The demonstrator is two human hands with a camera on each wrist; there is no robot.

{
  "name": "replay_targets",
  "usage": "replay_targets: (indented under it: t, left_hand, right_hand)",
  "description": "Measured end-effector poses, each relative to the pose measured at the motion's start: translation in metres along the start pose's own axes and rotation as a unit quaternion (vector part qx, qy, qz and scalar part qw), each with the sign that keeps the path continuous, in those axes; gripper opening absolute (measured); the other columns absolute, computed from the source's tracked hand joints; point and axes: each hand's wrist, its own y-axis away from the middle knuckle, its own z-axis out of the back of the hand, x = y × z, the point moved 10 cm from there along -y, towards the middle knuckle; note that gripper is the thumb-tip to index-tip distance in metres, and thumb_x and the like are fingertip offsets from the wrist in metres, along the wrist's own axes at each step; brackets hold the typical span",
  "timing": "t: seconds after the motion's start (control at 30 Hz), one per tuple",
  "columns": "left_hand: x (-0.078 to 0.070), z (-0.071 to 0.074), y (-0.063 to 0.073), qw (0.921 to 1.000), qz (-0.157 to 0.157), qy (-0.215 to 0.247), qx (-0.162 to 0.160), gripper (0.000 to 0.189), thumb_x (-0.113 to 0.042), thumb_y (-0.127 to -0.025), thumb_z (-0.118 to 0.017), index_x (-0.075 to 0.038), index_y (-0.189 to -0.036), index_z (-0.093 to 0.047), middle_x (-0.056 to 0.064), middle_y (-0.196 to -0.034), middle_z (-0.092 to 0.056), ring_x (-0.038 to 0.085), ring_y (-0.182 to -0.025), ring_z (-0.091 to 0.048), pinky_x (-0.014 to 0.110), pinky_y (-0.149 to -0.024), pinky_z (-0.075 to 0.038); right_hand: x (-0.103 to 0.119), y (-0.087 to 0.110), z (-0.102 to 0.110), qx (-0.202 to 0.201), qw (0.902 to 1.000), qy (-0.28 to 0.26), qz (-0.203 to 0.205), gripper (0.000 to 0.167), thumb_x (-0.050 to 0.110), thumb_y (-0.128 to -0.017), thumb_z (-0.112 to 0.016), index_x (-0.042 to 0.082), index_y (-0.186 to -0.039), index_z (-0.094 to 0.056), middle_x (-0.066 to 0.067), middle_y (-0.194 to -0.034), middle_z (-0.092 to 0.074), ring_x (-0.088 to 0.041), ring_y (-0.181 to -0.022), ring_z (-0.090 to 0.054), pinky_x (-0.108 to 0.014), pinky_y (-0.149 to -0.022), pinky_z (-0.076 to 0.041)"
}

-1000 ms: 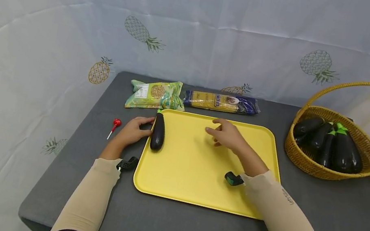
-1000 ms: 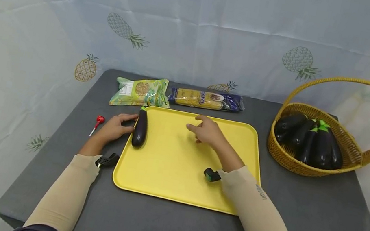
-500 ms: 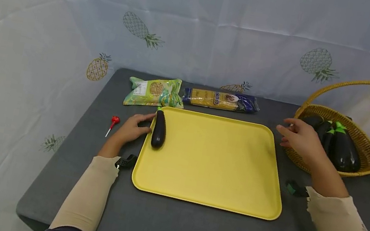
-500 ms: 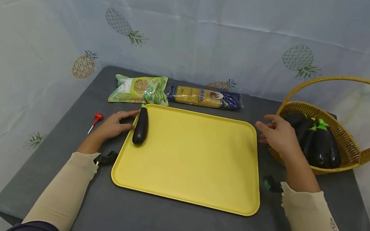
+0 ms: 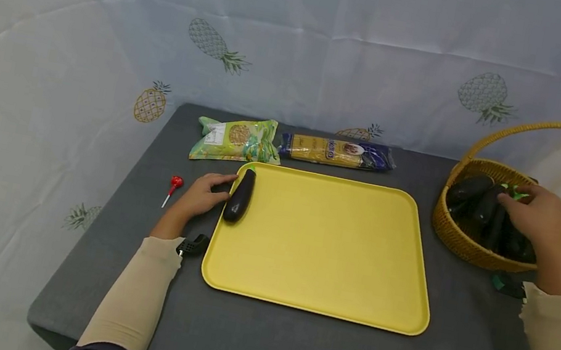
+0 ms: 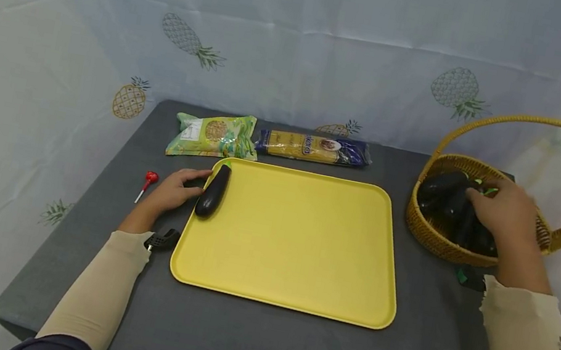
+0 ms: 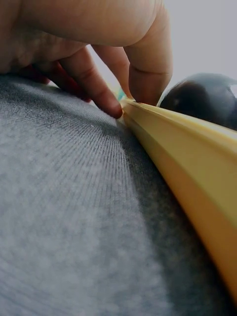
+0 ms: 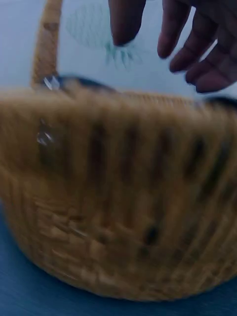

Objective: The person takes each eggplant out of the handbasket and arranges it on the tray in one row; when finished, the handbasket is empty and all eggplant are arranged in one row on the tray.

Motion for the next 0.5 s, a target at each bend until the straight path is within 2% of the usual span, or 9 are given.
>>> replay_targets:
  t: [0.13,0.3,0.37,0.5]
  left_hand:
    - [0.001,-0.001,0.000,1.0000,0.002,0.004,0.000,0.053,-0.015,-0.092,-0.064,-0.009,-0.143,-0.052,0.016,-0.140,-0.050,0.036,-0.132,-0.039,0.053,-0.109,-0.028]
    - [0.000,-0.002,-0.001,0.9999,0.002,0.010,0.003,0.053,-0.015,-0.092,-0.065,-0.009,-0.143,-0.052,0.015,-0.141,-0.050,0.036,-0.132,-0.039,0.052,-0.110,-0.026]
    - [0.000,-0.002,-0.001,0.9999,0.000,0.013,0.006,0.054,-0.015,-0.091,-0.065,-0.009,-0.143,-0.052,0.015,-0.141,-0.050,0.036,-0.133,-0.038,0.052,-0.110,-0.026]
    - [-0.001,-0.001,-0.002,0.9995,-0.011,0.026,0.015,0.056,-0.013,-0.090,-0.065,-0.007,-0.143,-0.051,0.016,-0.141,-0.049,0.036,-0.133,-0.037,0.052,-0.110,-0.025]
  right_hand:
    - [-0.013,-0.007,-0.006,0.028,0.9973,0.068,0.001,0.092,0.064,-0.095,-0.036,-0.015,-0.143,-0.030,-0.042,-0.123,-0.041,-0.059,-0.100,-0.045,-0.069,-0.082,-0.037]
    - [-0.030,-0.016,-0.005,0.032,0.9897,0.129,-0.052,0.092,0.058,-0.095,-0.045,-0.016,-0.144,-0.023,-0.043,-0.126,-0.037,-0.060,-0.100,-0.044,-0.066,-0.084,-0.040]
    - [-0.036,-0.018,-0.007,0.050,0.9852,0.146,-0.075,0.095,0.056,-0.094,-0.049,-0.018,-0.145,-0.018,-0.044,-0.130,-0.034,-0.061,-0.103,-0.043,-0.065,-0.084,-0.041]
    - [-0.044,-0.021,-0.013,0.077,0.9825,0.152,-0.075,0.094,0.050,-0.092,-0.056,-0.022,-0.141,-0.020,-0.045,-0.126,-0.035,-0.063,-0.101,-0.043,-0.065,-0.081,-0.042]
